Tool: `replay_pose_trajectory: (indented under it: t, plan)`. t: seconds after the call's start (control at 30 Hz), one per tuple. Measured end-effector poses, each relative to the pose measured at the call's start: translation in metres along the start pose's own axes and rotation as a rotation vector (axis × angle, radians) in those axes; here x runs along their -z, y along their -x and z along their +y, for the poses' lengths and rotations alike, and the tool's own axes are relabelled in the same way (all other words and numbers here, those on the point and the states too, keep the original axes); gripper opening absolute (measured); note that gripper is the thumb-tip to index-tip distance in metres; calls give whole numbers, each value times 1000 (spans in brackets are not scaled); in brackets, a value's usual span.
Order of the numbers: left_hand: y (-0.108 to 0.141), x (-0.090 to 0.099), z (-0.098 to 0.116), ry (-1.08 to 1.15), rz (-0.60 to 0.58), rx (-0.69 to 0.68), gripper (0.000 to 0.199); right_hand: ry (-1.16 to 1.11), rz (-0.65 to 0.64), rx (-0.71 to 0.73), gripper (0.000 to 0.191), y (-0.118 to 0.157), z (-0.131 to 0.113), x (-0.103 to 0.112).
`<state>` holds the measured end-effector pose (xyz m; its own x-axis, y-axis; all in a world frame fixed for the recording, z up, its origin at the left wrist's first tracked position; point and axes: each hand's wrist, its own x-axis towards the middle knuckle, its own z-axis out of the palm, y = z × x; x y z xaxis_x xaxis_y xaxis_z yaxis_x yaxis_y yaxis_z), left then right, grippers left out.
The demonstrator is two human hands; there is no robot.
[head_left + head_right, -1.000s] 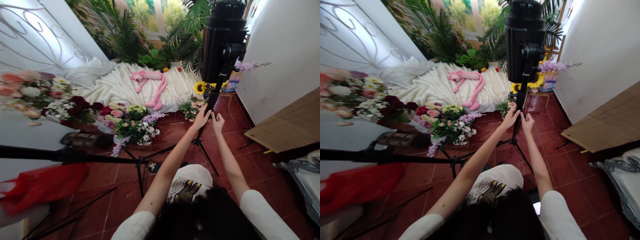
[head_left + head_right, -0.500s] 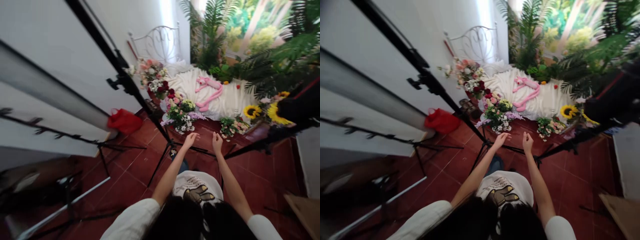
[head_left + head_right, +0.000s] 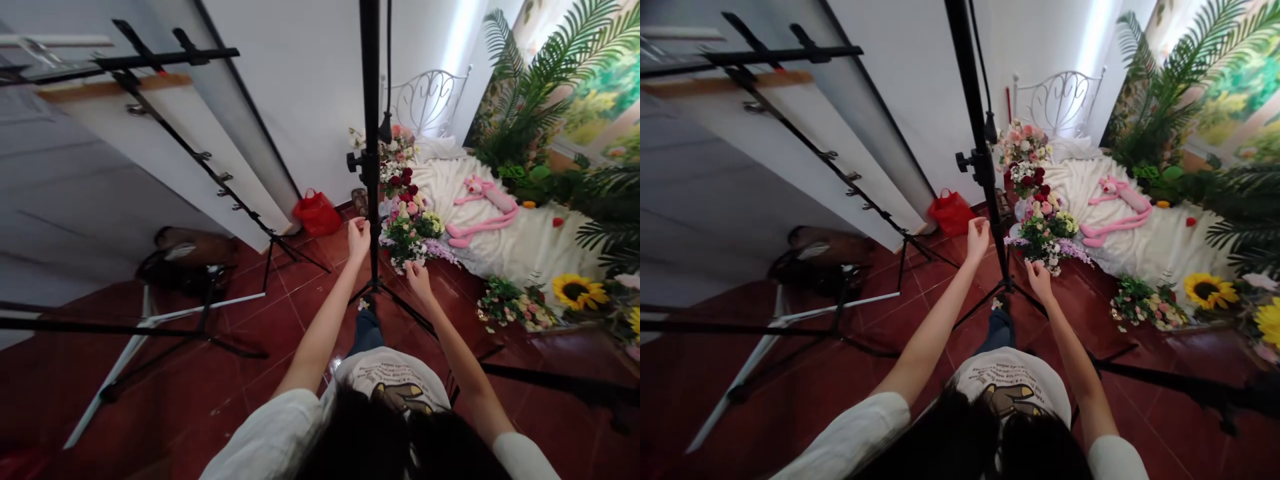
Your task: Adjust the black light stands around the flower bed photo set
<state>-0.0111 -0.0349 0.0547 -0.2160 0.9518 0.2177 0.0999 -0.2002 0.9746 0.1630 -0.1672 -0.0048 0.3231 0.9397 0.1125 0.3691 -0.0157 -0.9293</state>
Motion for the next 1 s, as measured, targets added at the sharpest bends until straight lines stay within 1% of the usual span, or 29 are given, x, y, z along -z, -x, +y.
replay_pose_trajectory:
  t: [0.07,0.13,0.23,0.33,0.43,0.53,0.63,0.7,0.77,0.87,0.93,1.0]
  plan:
    - [-10,-5,9,78,-39,-73,27,-53,-56,-37,51,-14,-5,-10]
    - [-20,-13,15,154,-50,-110,35,-115,-77,-97,45,-29,-10,-18]
    - [-33,-27,15,223,-46,-101,49,-189,-79,-169,35,-58,-22,-27]
    - [-43,-39,12,241,-105,-42,64,-261,-68,-185,30,-91,-40,-38]
    - [-48,-43,13,257,-154,8,73,-322,-82,-257,32,-122,-60,-53]
    - [-53,-40,20,292,-203,-63,73,-375,-89,-360,36,-142,-75,-68]
    - [-59,-36,32,342,-241,-159,66,-423,-53,-438,36,-151,-80,-76]
    - [-64,-35,45,370,-239,-189,61,-441,-32,-468,34,-153,-81,-78]
    - [-70,-35,59,371,-227,-189,57,-434,-27,-478,31,-153,-80,-76]
    - [-74,-35,77,345,-227,-151,57,-422,-33,-479,30,-153,-79,-73]
    - [-75,-34,85,338,-233,-129,60,-431,-27,-475,32,-153,-79,-72]
    - [-75,-33,86,344,-237,-128,63,-441,-14,-473,32,-152,-79,-71]
